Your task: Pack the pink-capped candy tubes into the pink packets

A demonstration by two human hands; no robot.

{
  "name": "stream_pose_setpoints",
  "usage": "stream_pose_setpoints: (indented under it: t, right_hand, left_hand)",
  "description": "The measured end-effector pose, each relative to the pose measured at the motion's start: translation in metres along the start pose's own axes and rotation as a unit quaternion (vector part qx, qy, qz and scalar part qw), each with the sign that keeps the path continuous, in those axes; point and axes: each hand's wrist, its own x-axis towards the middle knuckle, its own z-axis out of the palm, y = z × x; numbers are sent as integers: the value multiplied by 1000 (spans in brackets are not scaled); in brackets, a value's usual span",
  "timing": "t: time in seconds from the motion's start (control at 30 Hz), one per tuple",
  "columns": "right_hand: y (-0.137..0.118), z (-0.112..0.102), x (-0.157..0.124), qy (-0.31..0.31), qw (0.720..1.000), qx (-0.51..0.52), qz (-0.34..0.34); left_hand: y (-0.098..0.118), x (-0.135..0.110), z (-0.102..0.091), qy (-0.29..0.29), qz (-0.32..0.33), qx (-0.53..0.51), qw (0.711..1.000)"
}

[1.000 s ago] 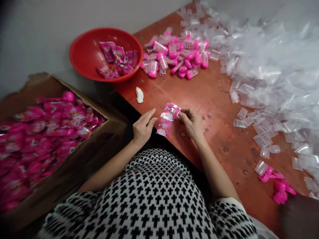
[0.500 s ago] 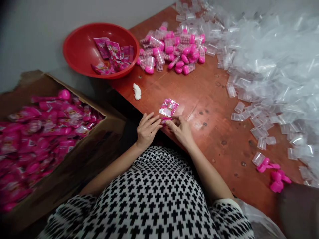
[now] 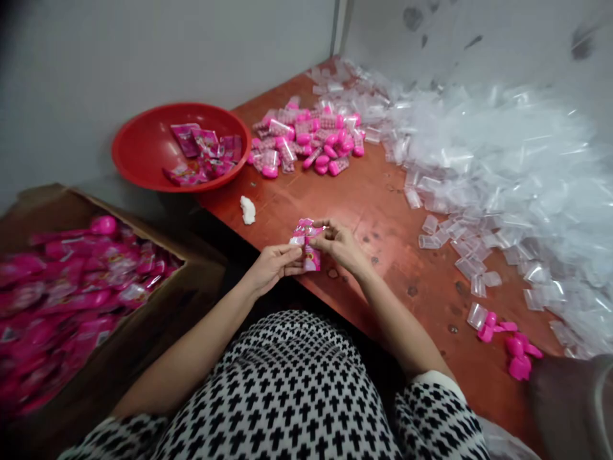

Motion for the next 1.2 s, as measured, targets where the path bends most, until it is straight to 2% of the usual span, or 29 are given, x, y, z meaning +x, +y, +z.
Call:
stream_pose_setpoints:
  t: [0.13,0.23,0.3,0.33,0.37,0.4,0.47,0.5,0.57,0.6,0.67,0.73,0.8,0.87,0.97,1.0,1.03,1.13,1.17,1.2]
  right_hand:
    - [-1,-2,6,-51,999,-15,1]
    - [-1,-9,18,-95,994,-52,-7]
    - [-4,-20,36,-93,988,-118,-43]
    - [-8,-28,49,-67,980,-174,-71]
    - [-12,-36,64,-26,964,-244,-101]
    - [-17,-45,82,37,934,-332,-127]
    - [-26,-63,118,121,842,-503,-152]
    - [-30,-71,134,136,800,-563,-157]
    - [-34,-83,162,111,731,-650,-174]
    - [-35,-87,171,91,706,-680,-178]
    - [-37,-91,183,63,673,-716,-174]
    - [-38,-94,184,52,662,-732,-152]
    - [-39,-98,177,31,676,-727,-115]
    - [-38,-100,162,11,701,-709,-73]
    - [-27,-93,126,37,746,-663,-48]
    - [-21,-87,110,54,772,-631,-55]
    - [-14,-78,92,69,810,-580,-61]
    - [6,-40,32,59,953,-294,-50]
    - [11,-26,14,40,979,-198,-31]
    - [15,-12,-3,38,991,-128,-25]
  left_hand:
    - [2,7,3,-8,-26,-30,999]
    - [1,10,3,29,-3,-3,1000]
    - [1,12,2,58,11,13,998]
    - [1,12,1,71,14,15,997]
    - [2,13,1,84,15,16,996]
    - [3,13,1,96,14,15,995]
    - [4,11,1,115,10,8,993]
    - [5,10,2,121,5,1,993]
    - [7,8,2,125,-6,-21,992]
    - [8,7,2,126,-11,-33,991]
    - [11,5,1,138,-15,-55,989]
    - [14,6,0,159,-11,-80,984]
    - [16,8,-2,181,-4,-110,977]
    - [17,12,-3,192,7,-151,970]
    - [17,17,-2,193,34,-229,954]
    - [17,18,-2,193,41,-253,947]
    - [18,19,-1,195,43,-275,941]
    - [20,20,3,202,41,-320,925]
    - [20,20,4,202,43,-328,922]
    - [20,20,6,200,47,-332,921]
